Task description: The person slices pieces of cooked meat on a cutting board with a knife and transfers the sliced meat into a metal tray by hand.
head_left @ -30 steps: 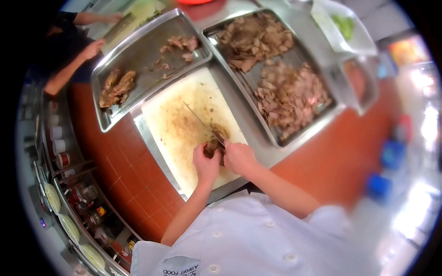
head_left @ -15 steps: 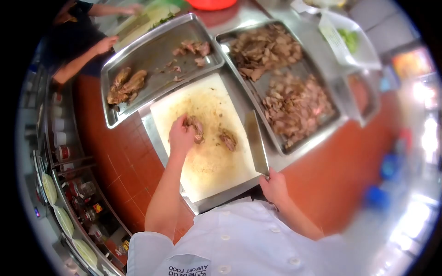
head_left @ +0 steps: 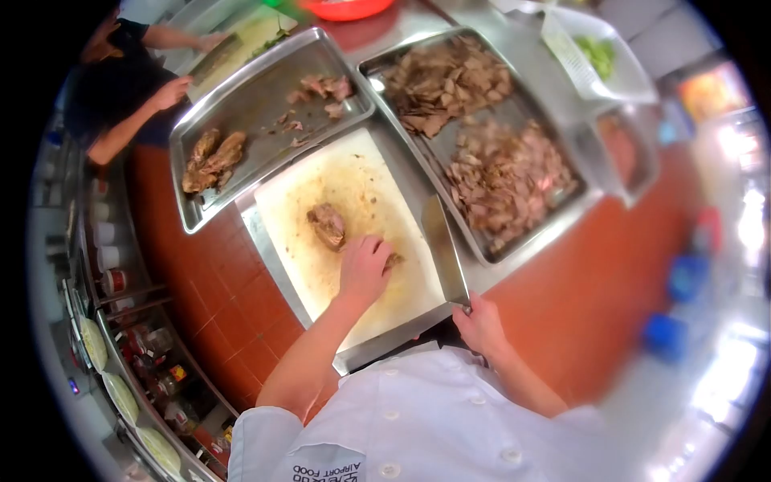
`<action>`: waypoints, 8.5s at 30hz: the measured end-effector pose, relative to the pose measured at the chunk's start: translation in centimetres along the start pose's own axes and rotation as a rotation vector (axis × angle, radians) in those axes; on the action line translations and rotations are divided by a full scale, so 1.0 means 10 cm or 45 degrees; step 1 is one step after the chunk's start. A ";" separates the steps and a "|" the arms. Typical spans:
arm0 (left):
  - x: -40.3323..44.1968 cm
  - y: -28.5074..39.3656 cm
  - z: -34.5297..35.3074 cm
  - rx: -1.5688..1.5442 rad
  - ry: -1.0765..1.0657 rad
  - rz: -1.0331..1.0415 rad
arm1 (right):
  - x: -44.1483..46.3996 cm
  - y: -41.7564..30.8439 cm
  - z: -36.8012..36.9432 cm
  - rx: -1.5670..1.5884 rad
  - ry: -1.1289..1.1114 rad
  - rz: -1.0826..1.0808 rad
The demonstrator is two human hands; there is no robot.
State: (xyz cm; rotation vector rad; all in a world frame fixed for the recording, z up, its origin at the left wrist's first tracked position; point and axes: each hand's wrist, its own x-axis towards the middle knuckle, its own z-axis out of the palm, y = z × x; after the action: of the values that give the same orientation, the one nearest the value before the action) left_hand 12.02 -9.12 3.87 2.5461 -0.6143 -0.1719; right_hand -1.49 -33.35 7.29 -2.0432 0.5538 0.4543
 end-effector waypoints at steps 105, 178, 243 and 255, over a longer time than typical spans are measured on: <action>-0.75 0.23 0.43 -0.529 0.443 -0.109 | -0.02 -0.76 0.02 -0.771 -0.394 -0.488; -0.85 0.25 0.45 -0.431 0.549 -0.183 | -0.03 -0.66 0.11 -0.970 -0.512 -0.504; -0.54 0.29 0.25 -0.583 0.136 -0.632 | 0.24 0.38 0.41 0.637 -0.895 0.318; 0.74 0.96 0.19 -0.867 0.175 -0.216 | 0.22 -0.21 -0.83 0.533 -0.440 0.228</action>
State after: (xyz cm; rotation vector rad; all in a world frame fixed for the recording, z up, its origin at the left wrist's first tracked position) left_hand 14.39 -20.66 7.08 1.9228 -0.2258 -0.2186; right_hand 2.23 -40.04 11.68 -1.4832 0.5657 0.7166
